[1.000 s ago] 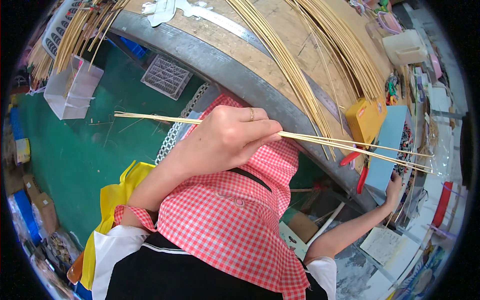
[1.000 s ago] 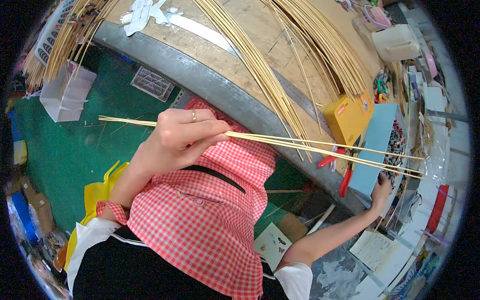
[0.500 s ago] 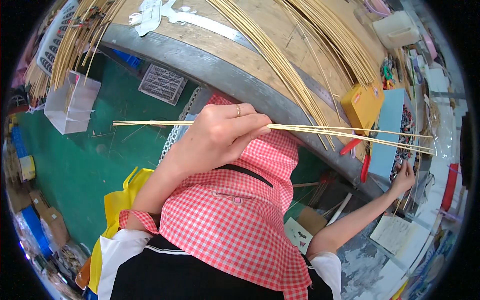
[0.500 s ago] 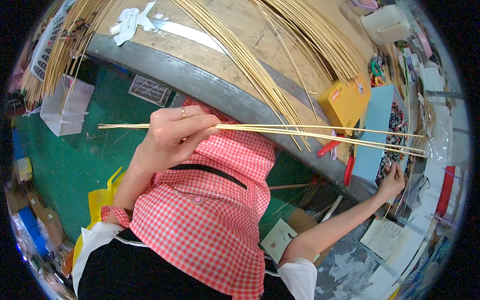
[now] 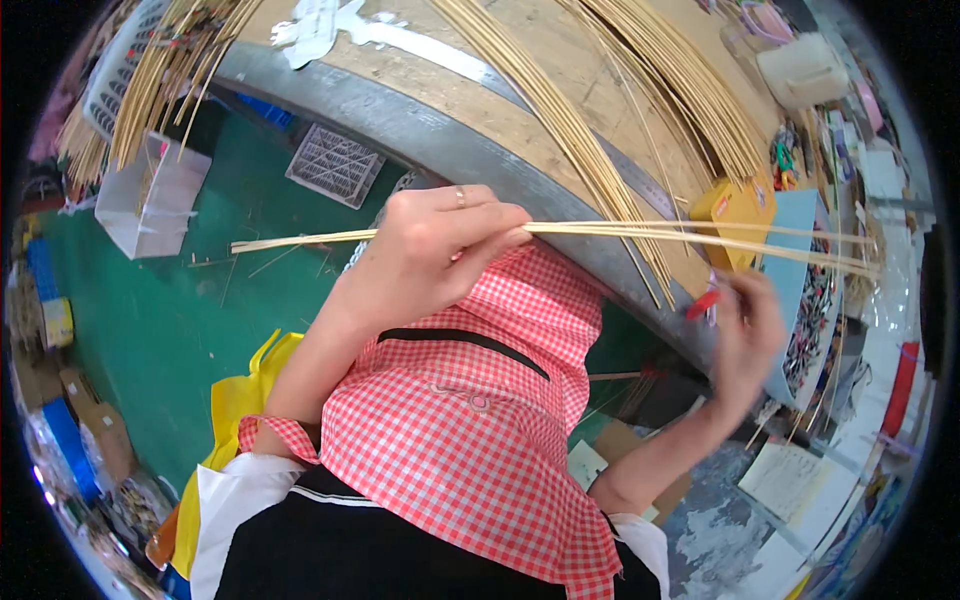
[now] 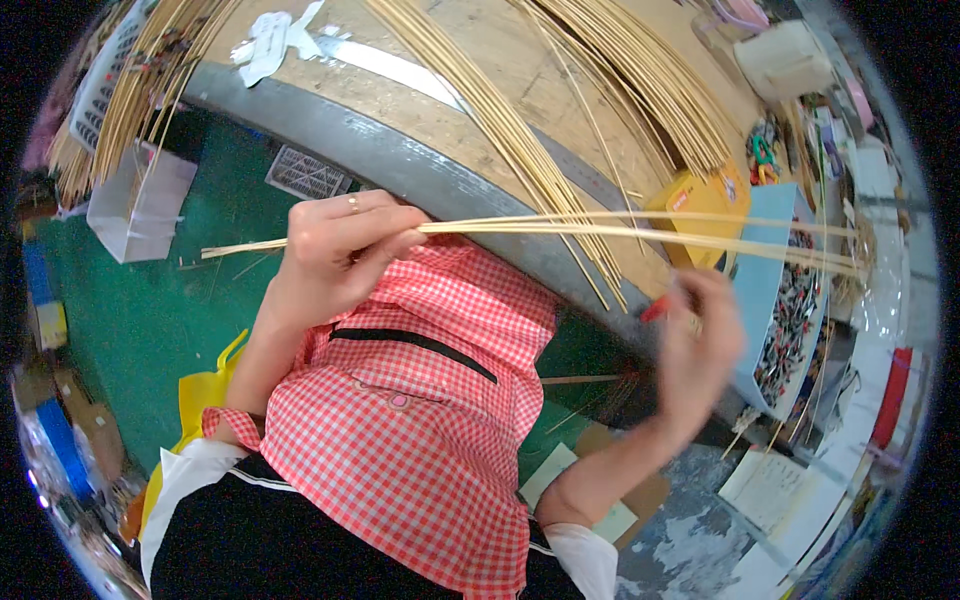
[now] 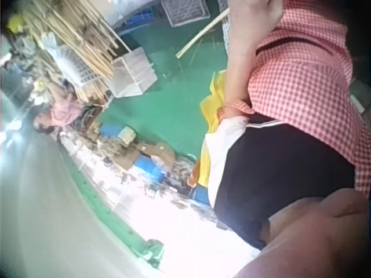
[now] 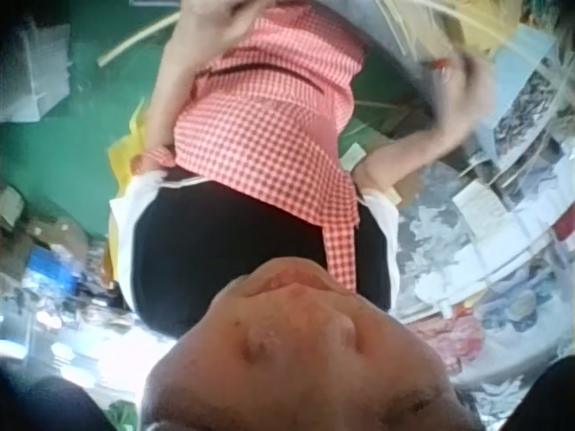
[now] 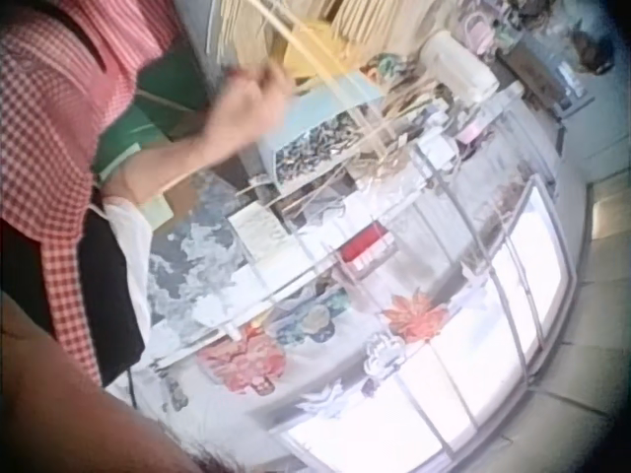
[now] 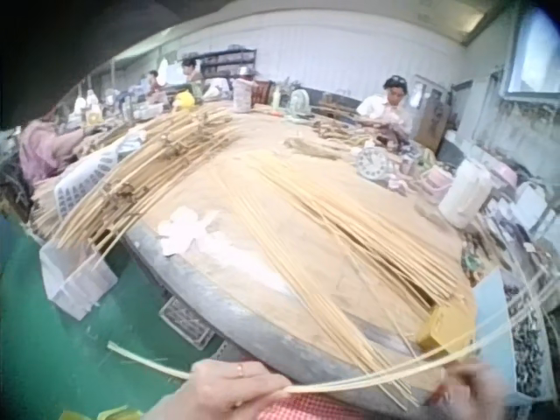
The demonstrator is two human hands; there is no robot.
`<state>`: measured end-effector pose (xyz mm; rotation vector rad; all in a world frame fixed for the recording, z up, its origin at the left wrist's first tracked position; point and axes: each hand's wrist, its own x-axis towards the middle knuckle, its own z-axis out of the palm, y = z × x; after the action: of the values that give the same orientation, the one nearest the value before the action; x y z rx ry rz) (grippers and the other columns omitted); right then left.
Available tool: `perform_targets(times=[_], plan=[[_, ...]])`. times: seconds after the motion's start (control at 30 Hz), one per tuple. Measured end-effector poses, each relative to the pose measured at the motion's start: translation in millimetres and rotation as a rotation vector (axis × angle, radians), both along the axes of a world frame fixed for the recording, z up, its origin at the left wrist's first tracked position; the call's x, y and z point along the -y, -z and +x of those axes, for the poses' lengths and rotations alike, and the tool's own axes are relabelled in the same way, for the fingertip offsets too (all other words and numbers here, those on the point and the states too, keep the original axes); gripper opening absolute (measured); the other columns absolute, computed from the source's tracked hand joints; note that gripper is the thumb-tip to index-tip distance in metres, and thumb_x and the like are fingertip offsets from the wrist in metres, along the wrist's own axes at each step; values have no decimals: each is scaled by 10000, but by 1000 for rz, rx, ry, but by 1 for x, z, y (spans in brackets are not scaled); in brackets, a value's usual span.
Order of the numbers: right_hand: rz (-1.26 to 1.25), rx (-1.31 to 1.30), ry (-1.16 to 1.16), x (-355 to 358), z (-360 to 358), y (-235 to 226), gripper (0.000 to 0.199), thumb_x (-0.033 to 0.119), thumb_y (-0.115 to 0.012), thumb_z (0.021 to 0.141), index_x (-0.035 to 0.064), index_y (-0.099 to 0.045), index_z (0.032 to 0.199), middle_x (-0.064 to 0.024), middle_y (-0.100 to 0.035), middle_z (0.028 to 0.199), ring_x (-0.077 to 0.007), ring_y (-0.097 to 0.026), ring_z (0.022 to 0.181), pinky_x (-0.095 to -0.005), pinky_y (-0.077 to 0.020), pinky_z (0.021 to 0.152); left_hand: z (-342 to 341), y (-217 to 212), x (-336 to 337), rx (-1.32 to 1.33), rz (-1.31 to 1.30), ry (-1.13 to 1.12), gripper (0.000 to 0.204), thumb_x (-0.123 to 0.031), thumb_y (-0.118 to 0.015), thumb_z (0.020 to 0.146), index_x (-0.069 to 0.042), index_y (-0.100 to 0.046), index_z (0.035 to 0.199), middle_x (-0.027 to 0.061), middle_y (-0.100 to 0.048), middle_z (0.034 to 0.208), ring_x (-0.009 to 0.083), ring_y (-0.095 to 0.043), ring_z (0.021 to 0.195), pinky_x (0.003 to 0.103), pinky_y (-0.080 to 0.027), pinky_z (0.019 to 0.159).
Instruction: The person repeatedly picks up thin bamboo sticks and small metal clips from a workbench. They align the sticks and secure them together using the clips, then place the assembled units into a container. The process is repetitive and involves handling multiple sticks and clips throughout the video.
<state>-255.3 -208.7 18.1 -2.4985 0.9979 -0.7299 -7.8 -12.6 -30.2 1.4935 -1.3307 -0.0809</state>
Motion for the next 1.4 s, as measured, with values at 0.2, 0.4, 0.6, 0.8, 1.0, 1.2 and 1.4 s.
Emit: perform_targets(times=[0.2,0.4,0.6,0.8,1.0,1.2,1.4], plan=[[112,-191,-402,-52,100,42,136,39,-620,805,-12,-540,903,-193,-567,953,-369,-578,879,-431,-468,743,16,-11,-4,16,19,-74,107,28,-683,749,36,-666,854,108,-608,659,180,-592,554,250,-424,494],[202,-68,-432,-51,113,50,237,-12,-637,768,-35,-553,989,-187,-537,1031,-371,-575,901,-429,-469,778,24,-8,-8,-30,38,-119,113,15,-688,757,19,-664,867,102,-586,635,198,-570,516,281,-427,474],[17,-91,-382,-49,106,62,270,-40,-601,785,-33,-526,1044,-193,-531,1060,-389,-564,931,-431,-465,787,24,-5,-7,-25,27,-87,101,15,-678,765,16,-663,865,101,-596,654,206,-579,533,286,-433,479],[322,64,-325,-65,105,53,271,-37,-547,846,-27,-513,1115,-191,-586,1010,-396,-575,928,-394,-461,815,18,-3,-4,-67,6,-15,105,7,-672,770,9,-656,874,110,-616,710,234,-597,587,302,-459,512],[498,395,-412,-86,106,51,232,-111,-534,852,-84,-602,1072,-95,-572,891,-121,-533,708,-225,-435,615,13,0,-2,-61,-15,-8,109,26,-665,765,17,-674,874,107,-629,682,183,-628,571,266,-465,500],[564,547,-454,-91,105,64,169,-127,-538,856,-140,-596,1014,-135,-613,854,-139,-552,634,-243,-453,563,7,-2,-1,-72,-33,40,124,30,-661,757,16,-676,879,106,-629,689,187,-630,569,264,-470,497],[495,577,-437,-96,109,63,157,-124,-543,856,-144,-612,996,-146,-628,855,-135,-559,626,-241,-456,546,3,0,0,-102,-31,66,126,23,-668,750,13,-678,876,110,-619,683,191,-618,561,273,-463,493]])
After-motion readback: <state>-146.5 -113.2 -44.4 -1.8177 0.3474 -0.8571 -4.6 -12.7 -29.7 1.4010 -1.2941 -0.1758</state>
